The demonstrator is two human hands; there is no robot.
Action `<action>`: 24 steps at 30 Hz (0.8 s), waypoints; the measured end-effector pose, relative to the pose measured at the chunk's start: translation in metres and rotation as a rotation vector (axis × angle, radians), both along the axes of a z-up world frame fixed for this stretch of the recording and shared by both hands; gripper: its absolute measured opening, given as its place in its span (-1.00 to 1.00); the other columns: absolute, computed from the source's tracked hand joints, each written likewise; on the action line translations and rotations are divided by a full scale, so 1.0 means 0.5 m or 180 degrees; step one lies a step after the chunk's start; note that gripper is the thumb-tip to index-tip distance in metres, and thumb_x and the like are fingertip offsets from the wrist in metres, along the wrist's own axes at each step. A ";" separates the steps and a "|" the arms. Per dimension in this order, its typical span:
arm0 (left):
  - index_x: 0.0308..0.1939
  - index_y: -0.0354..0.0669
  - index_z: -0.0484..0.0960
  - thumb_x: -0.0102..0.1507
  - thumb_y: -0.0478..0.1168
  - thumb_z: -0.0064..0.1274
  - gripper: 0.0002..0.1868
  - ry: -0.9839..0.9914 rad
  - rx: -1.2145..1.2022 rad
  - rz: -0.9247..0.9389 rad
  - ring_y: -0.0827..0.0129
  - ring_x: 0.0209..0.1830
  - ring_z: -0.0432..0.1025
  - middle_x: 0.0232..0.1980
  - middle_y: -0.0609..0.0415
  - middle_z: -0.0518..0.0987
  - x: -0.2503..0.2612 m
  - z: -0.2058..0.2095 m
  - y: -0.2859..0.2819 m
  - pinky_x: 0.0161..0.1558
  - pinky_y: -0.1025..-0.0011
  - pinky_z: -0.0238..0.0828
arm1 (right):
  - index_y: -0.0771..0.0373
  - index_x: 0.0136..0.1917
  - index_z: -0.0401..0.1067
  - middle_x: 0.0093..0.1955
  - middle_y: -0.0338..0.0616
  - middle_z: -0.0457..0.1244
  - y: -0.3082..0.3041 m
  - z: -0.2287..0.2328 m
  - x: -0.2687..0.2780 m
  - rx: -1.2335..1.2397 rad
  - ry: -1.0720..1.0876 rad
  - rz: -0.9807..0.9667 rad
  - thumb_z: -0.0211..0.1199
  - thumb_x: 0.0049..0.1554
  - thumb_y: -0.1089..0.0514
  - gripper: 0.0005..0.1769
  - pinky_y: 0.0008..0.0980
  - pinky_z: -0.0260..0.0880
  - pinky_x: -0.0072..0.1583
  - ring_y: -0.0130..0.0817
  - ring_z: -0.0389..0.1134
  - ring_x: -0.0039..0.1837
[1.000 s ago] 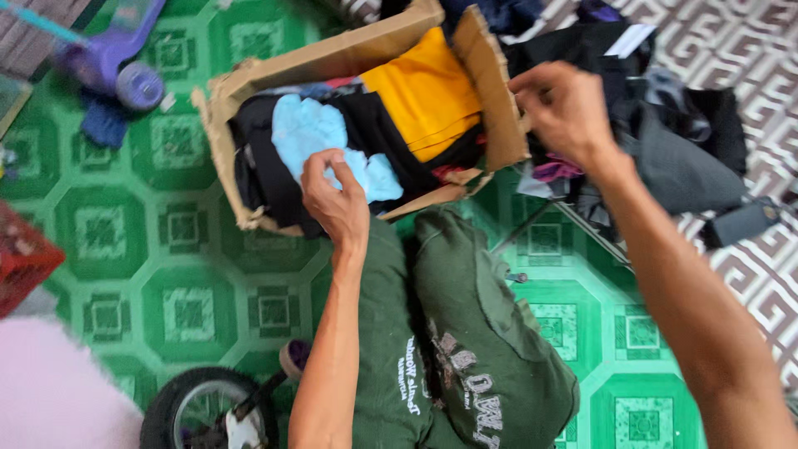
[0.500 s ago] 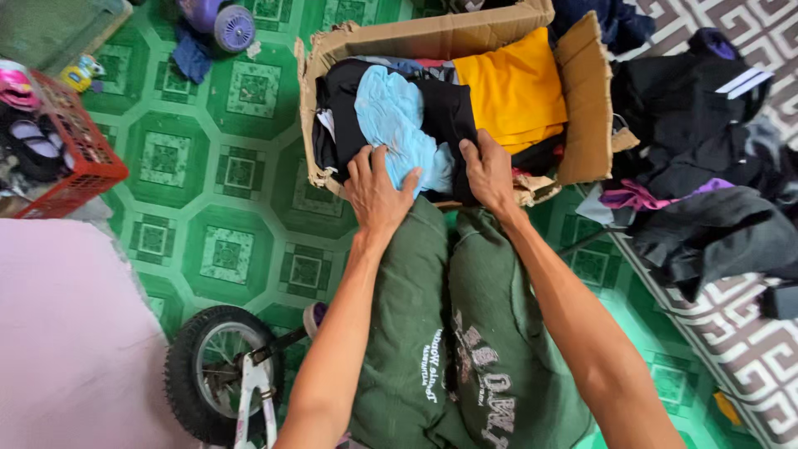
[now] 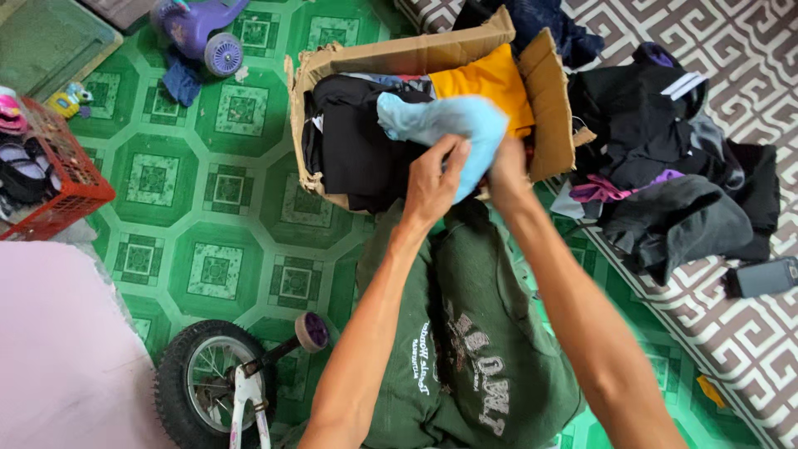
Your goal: The person sits on the floor and sorts clothes from a cardboard box, folding and stacking them into piles on the floor. They handle various garments including pants, shirts, and shorts, placing them in organized stacks beside the box.
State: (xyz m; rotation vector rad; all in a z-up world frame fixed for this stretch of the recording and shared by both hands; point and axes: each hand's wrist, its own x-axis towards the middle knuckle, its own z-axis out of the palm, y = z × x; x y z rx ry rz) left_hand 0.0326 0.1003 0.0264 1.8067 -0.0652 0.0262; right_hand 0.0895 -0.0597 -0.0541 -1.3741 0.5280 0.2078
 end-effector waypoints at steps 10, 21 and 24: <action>-0.15 -0.16 0.70 0.38 -0.14 0.04 -0.80 -0.0784 0.0371 0.0449 0.19 -0.20 0.57 -0.18 -0.02 0.64 0.009 -0.007 -0.011 -0.11 0.30 0.49 | 0.38 0.29 0.41 0.17 0.10 0.34 -0.492 0.299 -0.014 0.1779 -0.1960 -0.0651 -0.14 0.35 -0.06 -0.46 0.00 0.43 0.30 0.01 0.37 0.19; -0.03 -0.25 0.54 0.09 -0.07 0.31 -0.52 0.0011 0.3702 0.0820 -0.05 0.07 0.39 0.02 -0.10 0.45 0.041 -0.138 0.090 -0.10 -0.07 0.36 | 0.25 0.28 0.49 0.06 -0.30 0.32 -0.464 0.129 -0.059 -0.1947 -0.1793 0.0095 0.23 0.31 0.24 -0.73 -0.42 0.33 0.08 -0.48 0.29 0.03; -0.10 -0.16 0.55 0.19 -0.19 0.25 -0.72 -0.0199 0.3303 0.0979 -0.02 0.00 0.46 -0.03 -0.05 0.50 0.050 -0.179 0.111 -0.09 0.00 0.40 | 0.29 0.26 0.56 0.06 -0.16 0.39 -0.323 0.052 -0.040 -0.2332 -0.1776 0.1026 0.26 0.31 0.25 -0.74 -0.33 0.38 0.22 -0.40 0.36 0.11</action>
